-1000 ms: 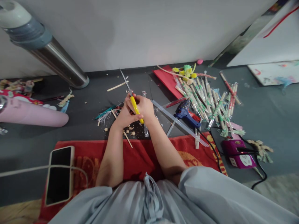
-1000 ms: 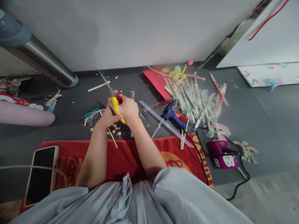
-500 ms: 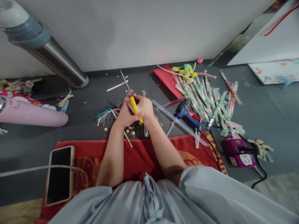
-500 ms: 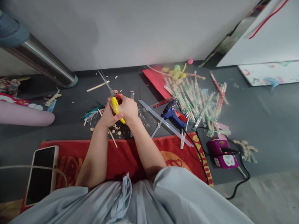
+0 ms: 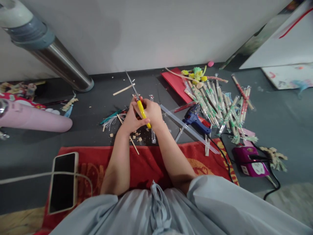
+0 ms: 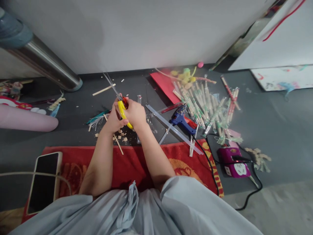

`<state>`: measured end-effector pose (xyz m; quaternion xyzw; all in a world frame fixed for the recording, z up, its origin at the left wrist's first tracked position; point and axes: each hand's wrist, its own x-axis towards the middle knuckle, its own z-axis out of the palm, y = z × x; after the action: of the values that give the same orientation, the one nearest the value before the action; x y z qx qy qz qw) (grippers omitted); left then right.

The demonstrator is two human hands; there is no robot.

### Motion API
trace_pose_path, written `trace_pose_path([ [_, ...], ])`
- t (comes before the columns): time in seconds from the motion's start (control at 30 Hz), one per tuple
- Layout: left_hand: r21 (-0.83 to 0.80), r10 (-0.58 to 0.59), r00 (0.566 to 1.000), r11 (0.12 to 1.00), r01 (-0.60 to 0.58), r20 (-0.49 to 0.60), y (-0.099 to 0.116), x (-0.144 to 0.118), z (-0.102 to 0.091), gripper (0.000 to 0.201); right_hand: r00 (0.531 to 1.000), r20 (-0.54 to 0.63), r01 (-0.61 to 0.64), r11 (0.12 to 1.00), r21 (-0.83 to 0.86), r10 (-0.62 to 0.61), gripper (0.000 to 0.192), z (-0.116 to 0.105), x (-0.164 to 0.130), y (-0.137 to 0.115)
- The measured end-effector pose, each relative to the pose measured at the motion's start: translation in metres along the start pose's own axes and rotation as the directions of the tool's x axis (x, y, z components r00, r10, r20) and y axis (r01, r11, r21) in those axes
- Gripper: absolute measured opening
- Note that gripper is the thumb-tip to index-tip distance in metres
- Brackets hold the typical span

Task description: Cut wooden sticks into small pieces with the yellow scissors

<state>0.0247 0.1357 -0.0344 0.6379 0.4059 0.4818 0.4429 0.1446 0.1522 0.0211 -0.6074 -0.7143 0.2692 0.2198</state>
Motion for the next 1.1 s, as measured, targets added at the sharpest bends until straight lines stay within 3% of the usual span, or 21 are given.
trace_pose_path([
  [0.13, -0.013, 0.043, 0.997, 0.999, -0.043, -0.058, -0.001, 0.003, -0.008, 0.106, 0.999, -0.04, 0.005, 0.999, -0.037, -0.006, 0.044, -0.009, -0.002, -0.002],
  [0.27, 0.001, 0.02, 0.975, 1.0, -0.021, -0.22, -0.004, 0.006, -0.019, 0.096, 0.996, -0.085, 0.009, 0.999, -0.049, -0.013, 0.042, -0.018, -0.004, -0.003],
  [0.4, 0.035, 0.023, 0.872, 0.999, -0.006, -0.489, -0.004, 0.01, -0.021, 0.075, 0.993, -0.114, 0.033, 0.998, -0.05, -0.038, 0.039, -0.024, -0.004, 0.003],
  [0.5, 0.124, 0.084, 0.79, 0.992, -0.01, -0.607, 0.003, 0.01, -0.018, 0.059, 0.989, -0.11, 0.093, 0.995, -0.044, -0.097, 0.039, -0.028, -0.005, 0.008],
  [0.6, 0.294, 0.16, 0.791, 0.955, 0.026, -0.59, 0.013, 0.007, -0.015, 0.037, 0.988, -0.094, 0.119, 0.99, -0.076, -0.126, 0.038, -0.028, -0.004, 0.013],
  [0.77, 0.534, 0.257, 0.788, 0.838, 0.107, -0.56, 0.023, 0.002, -0.013, 0.021, 0.977, -0.045, 0.2, 0.973, -0.112, -0.206, 0.041, -0.023, -0.002, 0.023],
  [0.93, 0.595, 0.295, 0.788, 0.796, 0.11, -0.541, 0.024, 0.001, -0.016, 0.012, 0.97, 0.003, 0.242, 0.963, -0.118, -0.244, 0.044, -0.021, -0.001, 0.03],
  [1.1, 0.568, 0.301, 0.811, 0.822, 0.047, -0.502, 0.022, 0.002, -0.018, 0.01, 0.96, 0.025, 0.28, 0.953, -0.118, -0.279, 0.039, -0.024, -0.001, 0.033],
])
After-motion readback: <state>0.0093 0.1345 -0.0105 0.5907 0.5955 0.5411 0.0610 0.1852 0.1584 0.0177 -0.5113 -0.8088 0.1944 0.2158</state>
